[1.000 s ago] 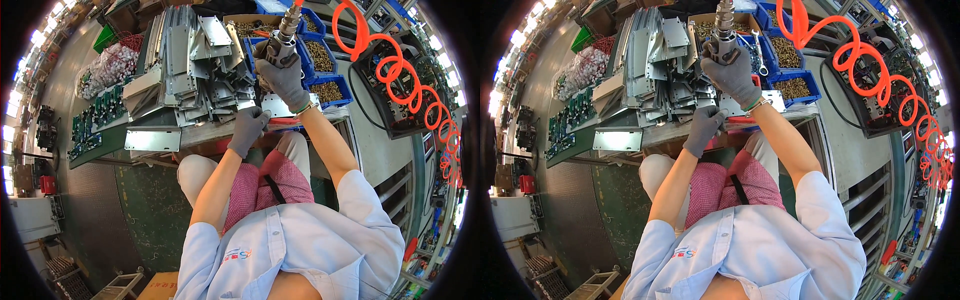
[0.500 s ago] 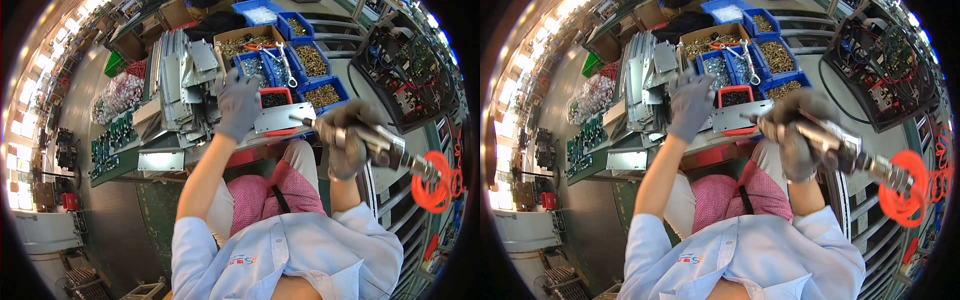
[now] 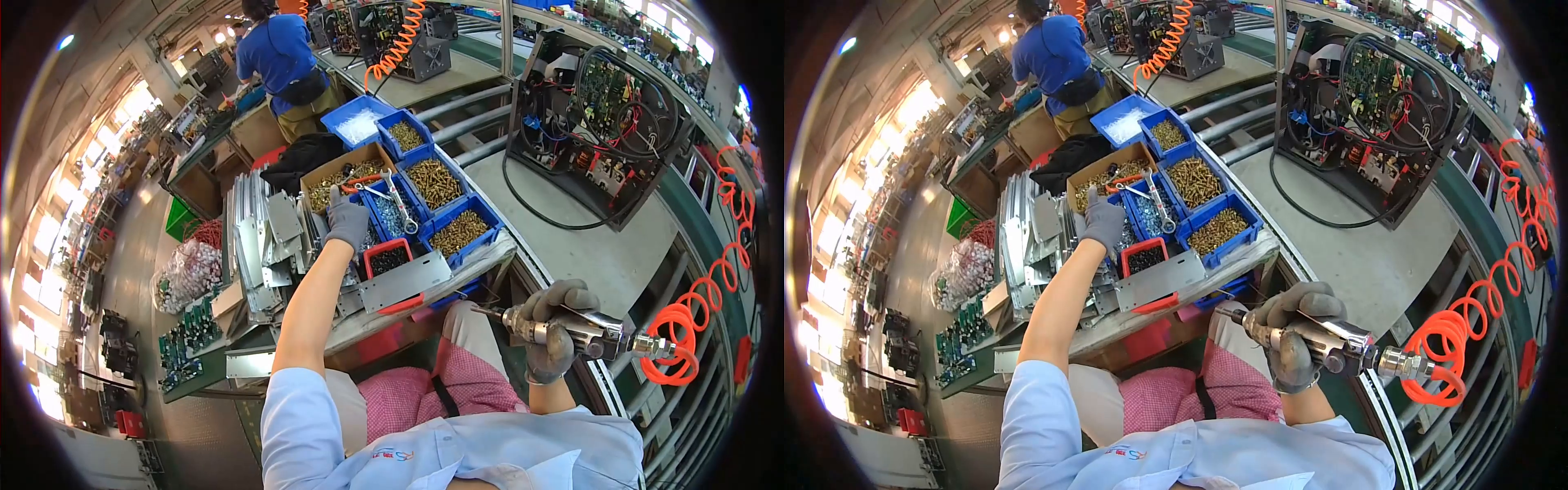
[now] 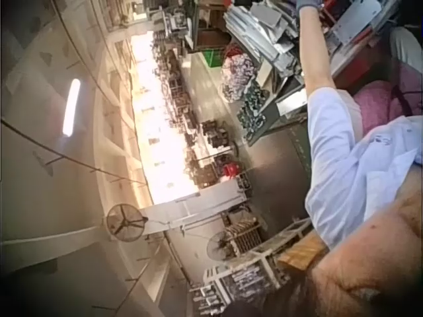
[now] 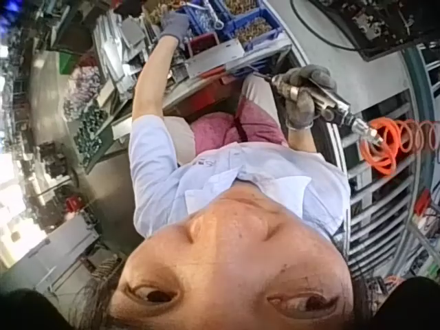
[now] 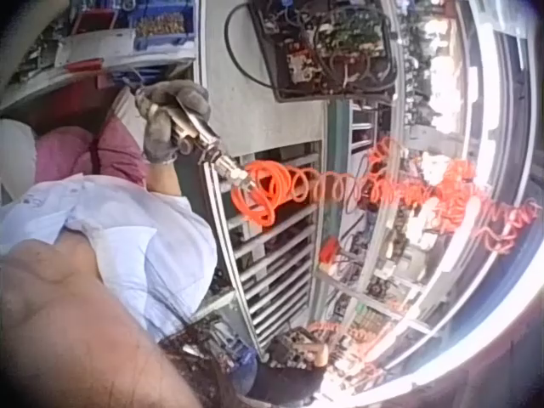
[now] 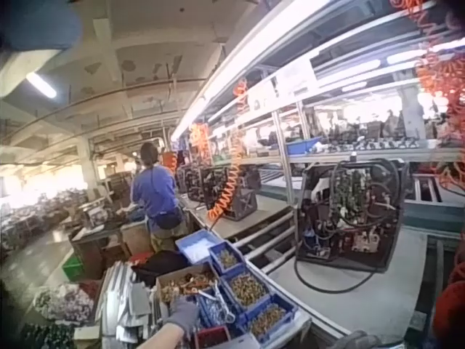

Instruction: The person assembles small mechanical subassemblies by hand using pins and screws from plastic bins, then fastens them with a pneumatic screwdriver.

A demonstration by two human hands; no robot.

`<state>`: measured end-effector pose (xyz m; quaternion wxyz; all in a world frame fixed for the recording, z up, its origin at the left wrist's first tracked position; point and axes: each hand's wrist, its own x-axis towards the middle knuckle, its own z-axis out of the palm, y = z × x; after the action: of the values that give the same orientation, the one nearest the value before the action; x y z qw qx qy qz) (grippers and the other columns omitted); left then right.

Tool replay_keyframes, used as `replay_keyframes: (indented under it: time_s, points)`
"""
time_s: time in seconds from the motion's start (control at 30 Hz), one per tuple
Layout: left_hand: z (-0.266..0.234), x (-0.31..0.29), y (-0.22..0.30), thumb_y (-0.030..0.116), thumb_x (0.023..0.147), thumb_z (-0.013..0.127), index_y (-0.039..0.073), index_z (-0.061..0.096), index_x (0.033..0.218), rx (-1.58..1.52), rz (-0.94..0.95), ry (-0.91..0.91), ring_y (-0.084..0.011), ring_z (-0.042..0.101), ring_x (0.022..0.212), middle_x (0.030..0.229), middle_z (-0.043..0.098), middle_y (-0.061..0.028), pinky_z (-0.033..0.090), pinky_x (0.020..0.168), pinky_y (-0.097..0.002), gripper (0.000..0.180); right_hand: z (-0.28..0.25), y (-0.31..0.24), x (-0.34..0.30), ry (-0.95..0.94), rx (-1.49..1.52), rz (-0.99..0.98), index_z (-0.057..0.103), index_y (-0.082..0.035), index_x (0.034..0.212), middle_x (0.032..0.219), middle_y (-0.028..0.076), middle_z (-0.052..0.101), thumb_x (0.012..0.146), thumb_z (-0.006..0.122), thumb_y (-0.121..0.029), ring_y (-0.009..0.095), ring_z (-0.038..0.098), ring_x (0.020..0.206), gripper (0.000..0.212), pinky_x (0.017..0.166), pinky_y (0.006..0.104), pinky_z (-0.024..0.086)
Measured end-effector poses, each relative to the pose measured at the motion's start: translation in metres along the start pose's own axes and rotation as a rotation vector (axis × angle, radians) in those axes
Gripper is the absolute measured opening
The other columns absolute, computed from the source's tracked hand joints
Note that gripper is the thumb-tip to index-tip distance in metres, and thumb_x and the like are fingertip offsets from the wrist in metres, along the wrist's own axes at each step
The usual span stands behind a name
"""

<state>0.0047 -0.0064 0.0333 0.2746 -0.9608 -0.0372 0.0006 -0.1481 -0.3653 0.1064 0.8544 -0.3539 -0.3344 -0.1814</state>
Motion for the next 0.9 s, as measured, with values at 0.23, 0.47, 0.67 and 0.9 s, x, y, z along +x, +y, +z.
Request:
replay_keyframes:
  time_s: [0.23, 0.47, 0.67, 0.9]
  points:
    - [-0.011, -0.015, -0.018, 0.015, 0.076, 0.058, 0.018, 0.072, 0.077, -0.016, -0.058, 0.031, -0.0227, 0.059, 0.096, 0.079, 0.067, -0.0048, 0.019, 0.105, -0.0490, 0.015, 0.001, 0.004, -0.004, 0.020, 0.114, 0.075, 0.048, -0.008, 0.116, 0.089, 0.010, 0.045, 0.078, 0.060, -0.003, 0.017, 0.051, 0.058, 0.040, 0.050, 0.0344, 0.050]
    - [-0.090, -0.125, 0.025, 0.014, 0.078, 0.063, 0.014, 0.069, 0.101, -1.286, -0.020, 0.391, -0.0217, 0.061, 0.087, 0.090, 0.068, -0.0080, 0.044, 0.084, -0.0388, 0.024, 0.022, 0.009, 0.003, 0.056, 0.070, 0.018, 0.052, -0.008, 0.114, 0.093, 0.007, 0.045, 0.076, 0.066, -0.017, 0.013, 0.041, 0.063, 0.042, 0.055, 0.0277, 0.040]
    - [-0.097, -0.234, 0.061, 0.027, 0.086, 0.063, -0.001, 0.066, 0.098, -2.180, -0.056, 0.079, -0.0082, 0.059, 0.078, 0.083, 0.065, -0.0034, 0.048, 0.071, -0.0215, 0.030, 0.053, 0.029, 0.008, -0.023, 0.234, 0.011, 0.052, -0.006, 0.117, 0.090, 0.008, 0.044, 0.075, 0.060, -0.015, 0.011, 0.041, 0.061, 0.044, 0.049, 0.0249, 0.041]
    - [-0.085, -0.270, 0.051, 0.040, 0.084, 0.064, -0.003, 0.061, 0.105, -2.385, -0.171, 0.024, -0.0137, 0.057, 0.085, 0.091, 0.063, -0.0088, 0.044, 0.081, -0.0273, 0.048, 0.080, 0.038, -0.007, -0.063, 0.366, 0.158, 0.050, -0.006, 0.117, 0.091, 0.009, 0.046, 0.074, 0.060, -0.013, 0.012, 0.042, 0.057, 0.045, 0.048, 0.0241, 0.042]
